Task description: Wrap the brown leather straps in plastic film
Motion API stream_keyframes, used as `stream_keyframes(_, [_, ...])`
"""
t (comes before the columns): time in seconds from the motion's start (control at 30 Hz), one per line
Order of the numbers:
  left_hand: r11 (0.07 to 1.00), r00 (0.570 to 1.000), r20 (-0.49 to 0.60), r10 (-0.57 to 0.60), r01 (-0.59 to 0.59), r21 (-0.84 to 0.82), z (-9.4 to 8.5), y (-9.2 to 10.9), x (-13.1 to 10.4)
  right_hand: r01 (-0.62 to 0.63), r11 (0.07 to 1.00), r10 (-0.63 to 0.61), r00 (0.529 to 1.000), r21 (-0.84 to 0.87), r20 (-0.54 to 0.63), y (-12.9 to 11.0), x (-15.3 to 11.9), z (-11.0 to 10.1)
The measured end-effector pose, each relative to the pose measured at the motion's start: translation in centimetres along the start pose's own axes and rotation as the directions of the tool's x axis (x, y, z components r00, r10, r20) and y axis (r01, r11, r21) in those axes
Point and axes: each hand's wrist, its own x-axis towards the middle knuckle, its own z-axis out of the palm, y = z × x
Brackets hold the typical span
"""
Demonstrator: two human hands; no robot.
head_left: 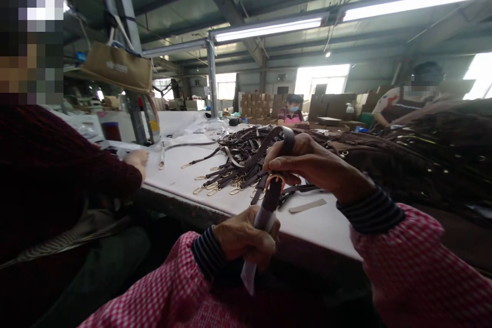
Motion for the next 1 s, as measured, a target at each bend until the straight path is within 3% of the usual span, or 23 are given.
stream_keyframes(0.1, [0.999, 0.995, 0.096, -0.034, 0.035, -0.004, -0.2, -0.2, -0.2, -0.021, 0.993, 0.021, 1.000, 0.115, 0.007, 0.5, -0.2, 0.2])
stream_keyframes(0.17, [1.000, 0.994, 0.103, -0.025, 0.026, -0.013, 0.0, -0.2, -0.2, -0.036, 0.988, 0.036, 0.999, 0.151, -0.002, 1.0, -0.3, 0.3])
stream_keyframes(0.27, [0.998, 0.996, -0.076, 0.045, -0.041, 0.051, 0.6, 0.1, 0.2, -0.035, 0.991, 0.040, 0.998, 0.133, -0.038, 1.8, -0.5, 0.3])
stream_keyframes(0.33, [0.980, 0.946, -0.293, 0.137, -0.086, 0.181, 1.1, 0.3, 0.6, -0.039, 0.993, 0.050, 0.994, 0.111, -0.098, 2.4, -0.7, 0.3])
stream_keyframes(0.4, [0.940, 0.848, -0.471, 0.244, -0.087, 0.329, 1.3, 0.4, 1.0, -0.051, 0.993, 0.071, 0.981, 0.110, -0.179, 2.8, -0.9, 0.4])
stream_keyframes(0.47, [0.903, 0.775, -0.551, 0.311, -0.060, 0.426, 1.5, 0.4, 1.3, -0.060, 0.991, 0.088, 0.967, 0.119, -0.238, 3.0, -1.2, 0.6])
stream_keyframes(0.53, [0.893, 0.758, -0.568, 0.320, -0.040, 0.449, 1.5, 0.5, 1.5, -0.063, 0.992, 0.089, 0.964, 0.110, -0.252, 3.0, -1.5, 0.9])
stream_keyframes(0.7, [0.912, 0.824, -0.503, 0.260, -0.038, 0.409, 1.6, 0.8, 1.5, -0.028, 0.999, 0.032, 0.972, 0.022, -0.234, 3.3, -2.3, 1.1])
stream_keyframes(0.77, [0.936, 0.869, -0.448, 0.208, -0.045, 0.348, 1.5, 0.9, 1.6, -0.011, 1.000, 0.010, 0.975, -0.001, -0.220, 3.5, -2.6, 0.8])
stream_keyframes(0.9, [0.990, 0.981, -0.177, 0.080, -0.058, 0.126, 0.9, 0.8, 2.2, 0.011, 1.000, -0.008, 0.984, 0.013, -0.177, 3.6, -3.1, 0.2])
stream_keyframes(1.0, [0.999, 0.998, 0.052, 0.039, -0.040, 0.024, 0.7, 0.5, 2.7, 0.015, 0.998, -0.007, 0.990, 0.056, -0.140, 3.5, -3.4, 0.1])
